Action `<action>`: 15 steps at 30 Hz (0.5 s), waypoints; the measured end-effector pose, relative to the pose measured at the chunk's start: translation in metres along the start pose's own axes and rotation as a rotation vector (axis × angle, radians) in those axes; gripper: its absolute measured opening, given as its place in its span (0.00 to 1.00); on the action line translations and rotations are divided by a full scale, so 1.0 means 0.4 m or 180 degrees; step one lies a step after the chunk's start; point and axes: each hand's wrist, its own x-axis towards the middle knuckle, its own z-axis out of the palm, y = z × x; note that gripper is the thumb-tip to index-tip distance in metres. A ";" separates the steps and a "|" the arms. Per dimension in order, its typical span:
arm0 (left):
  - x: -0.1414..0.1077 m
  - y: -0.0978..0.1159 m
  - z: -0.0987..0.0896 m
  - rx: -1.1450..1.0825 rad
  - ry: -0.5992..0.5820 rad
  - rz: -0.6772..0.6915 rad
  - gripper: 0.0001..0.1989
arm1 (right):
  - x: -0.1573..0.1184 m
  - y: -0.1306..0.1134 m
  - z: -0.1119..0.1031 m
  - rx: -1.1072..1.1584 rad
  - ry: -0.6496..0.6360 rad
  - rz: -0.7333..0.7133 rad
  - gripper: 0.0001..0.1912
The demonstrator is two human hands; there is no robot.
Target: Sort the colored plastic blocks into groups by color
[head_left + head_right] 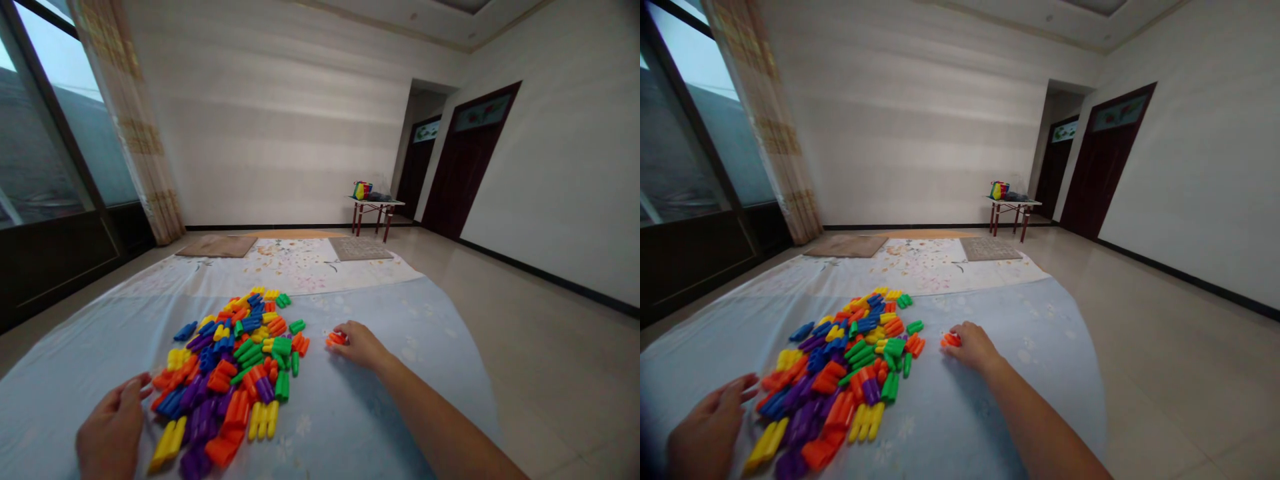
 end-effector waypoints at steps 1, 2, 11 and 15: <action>0.001 -0.003 0.003 -0.0108 -0.0079 -0.0196 0.15 | -0.004 0.001 -0.003 -0.0021 0.0025 0.0090 0.25; 0.001 -0.004 0.005 -0.0142 -0.0125 -0.0316 0.14 | -0.009 0.003 -0.003 -0.0017 0.0022 0.0144 0.26; 0.010 -0.016 0.011 0.0247 -0.0261 -0.0429 0.12 | -0.046 0.018 0.040 0.0368 0.0251 0.0116 0.27; 0.016 -0.046 0.022 0.0475 -0.0185 0.0133 0.15 | -0.051 0.006 0.038 0.0251 0.0380 0.0249 0.24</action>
